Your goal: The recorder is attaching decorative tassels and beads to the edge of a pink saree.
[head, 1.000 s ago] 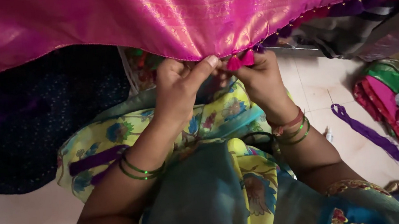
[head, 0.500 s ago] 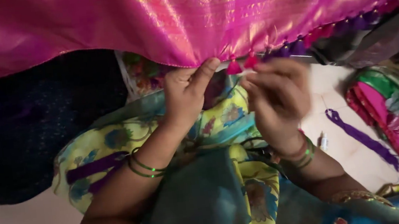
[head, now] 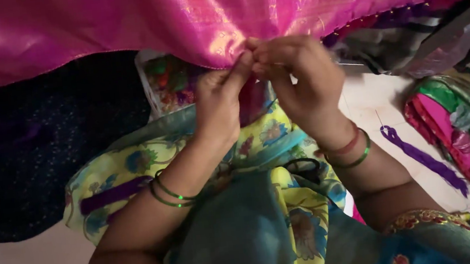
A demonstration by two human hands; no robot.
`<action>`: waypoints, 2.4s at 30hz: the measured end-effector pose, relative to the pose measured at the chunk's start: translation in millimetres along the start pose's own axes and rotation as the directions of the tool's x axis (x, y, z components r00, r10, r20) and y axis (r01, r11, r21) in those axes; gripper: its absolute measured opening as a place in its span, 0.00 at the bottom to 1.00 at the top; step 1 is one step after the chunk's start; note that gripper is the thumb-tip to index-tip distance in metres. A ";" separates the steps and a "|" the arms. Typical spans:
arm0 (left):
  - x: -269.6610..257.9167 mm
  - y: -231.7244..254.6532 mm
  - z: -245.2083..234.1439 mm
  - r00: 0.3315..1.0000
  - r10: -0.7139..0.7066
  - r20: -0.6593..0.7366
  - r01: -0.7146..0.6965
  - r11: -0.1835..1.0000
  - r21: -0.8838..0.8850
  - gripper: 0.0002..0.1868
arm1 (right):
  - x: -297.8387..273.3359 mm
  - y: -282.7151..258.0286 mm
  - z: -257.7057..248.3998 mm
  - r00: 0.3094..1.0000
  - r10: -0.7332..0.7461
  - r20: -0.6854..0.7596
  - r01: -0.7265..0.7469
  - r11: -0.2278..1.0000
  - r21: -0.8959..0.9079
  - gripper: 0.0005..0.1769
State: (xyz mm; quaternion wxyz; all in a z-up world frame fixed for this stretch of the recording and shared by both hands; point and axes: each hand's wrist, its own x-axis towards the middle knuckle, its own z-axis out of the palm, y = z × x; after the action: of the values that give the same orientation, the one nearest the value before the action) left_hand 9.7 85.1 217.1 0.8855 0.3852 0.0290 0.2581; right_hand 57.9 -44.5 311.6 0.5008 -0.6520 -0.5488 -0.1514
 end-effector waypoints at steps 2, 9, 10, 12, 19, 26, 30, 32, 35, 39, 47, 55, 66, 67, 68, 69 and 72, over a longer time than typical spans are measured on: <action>-4.1 6.3 7.1 1.000 -0.014 -0.010 0.014 1.000 0.000 0.13 | -3.3 0.1 7.0 0.990 -0.138 -0.038 0.130 0.975 -0.178 0.12; -4.2 20.1 25.8 0.998 0.038 0.047 -0.037 0.999 -0.030 0.10 | -6.3 27.3 4.0 0.852 0.523 -0.006 -0.277 0.461 0.843 0.07; -3.3 17.5 24.0 0.999 0.032 0.039 -0.031 0.999 -0.023 0.10 | -7.9 25.1 6.4 0.862 0.503 -0.070 -0.284 0.591 0.755 0.07; -3.0 14.5 22.1 0.999 0.024 0.030 -0.024 1.000 -0.016 0.10 | -11.6 27.1 8.4 0.871 0.474 -0.129 -0.287 0.705 0.648 0.08; -2.9 14.3 20.3 0.999 0.009 0.047 -0.006 0.998 -0.061 0.11 | 2.4 34.6 -3.4 0.825 0.560 0.070 -0.303 0.335 0.892 0.07; 4.9 0.1 15.9 0.995 -0.096 0.005 0.096 0.991 -0.097 0.13 | -3.8 45.5 -9.9 0.886 0.464 -0.025 -0.287 0.589 0.756 0.11; 6.1 6.0 15.1 0.993 0.007 0.114 -0.003 0.999 -0.033 0.14 | 15.0 43.2 -40.4 0.956 0.264 -0.127 -0.120 0.750 0.651 0.08; 6.6 9.4 15.6 0.997 0.050 0.059 -0.050 0.999 0.004 0.11 | 26.2 46.4 -58.1 0.981 0.091 -0.171 0.029 0.805 0.593 0.07; 1.4 30.7 30.6 0.997 -0.073 0.041 0.073 0.997 -0.013 0.11 | 20.1 64.0 -77.5 0.924 0.206 -0.323 0.046 0.779 0.626 0.06; 3.5 6.7 8.0 0.996 -0.089 0.006 0.089 0.996 -0.026 0.10 | -26.6 58.7 -122.2 0.941 0.176 -0.290 0.010 0.840 0.543 0.10; 0.9 2.5 9.4 0.999 0.052 -0.004 -0.051 0.988 0.144 0.12 | -24.6 78.1 -97.2 0.913 0.394 -0.110 -0.226 0.710 0.667 0.08; -6.1 25.3 8.4 0.841 0.416 0.346 -0.518 0.430 0.740 0.08 | -69.5 73.0 -104.0 0.824 0.558 0.099 -0.435 0.511 0.741 0.12; -10.7 -0.3 4.4 0.906 0.341 0.251 -0.416 0.607 0.677 0.08 | -136.6 47.4 20.5 0.705 0.597 0.384 -0.597 0.208 0.774 0.26; -10.4 1.4 6.2 0.990 0.119 0.076 -0.142 0.834 0.534 0.09 | -134.5 54.1 21.4 0.777 0.530 0.339 -0.544 0.295 0.785 0.25; -10.5 4.5 7.2 0.988 -0.147 -0.040 0.152 0.936 0.316 0.11 | -131.8 60.7 23.9 0.842 0.451 0.297 -0.480 0.374 0.793 0.25; -8.8 -0.9 1.2 0.989 -0.141 -0.047 0.148 0.936 0.318 0.11 | -122.9 65.9 22.7 0.842 0.446 0.303 -0.481 0.370 0.795 0.25; -3.7 -15.2 -13.6 0.998 -0.069 -0.009 0.067 0.918 0.391 0.12 | -85.3 73.5 22.1 0.871 0.473 0.137 -0.350 0.400 0.847 0.25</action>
State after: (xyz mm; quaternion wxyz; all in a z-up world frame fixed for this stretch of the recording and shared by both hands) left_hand 9.7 83.7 196.4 0.7992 0.5537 0.0912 0.2153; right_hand 83.9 -66.9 202.1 0.8084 -0.4249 -0.3399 0.2247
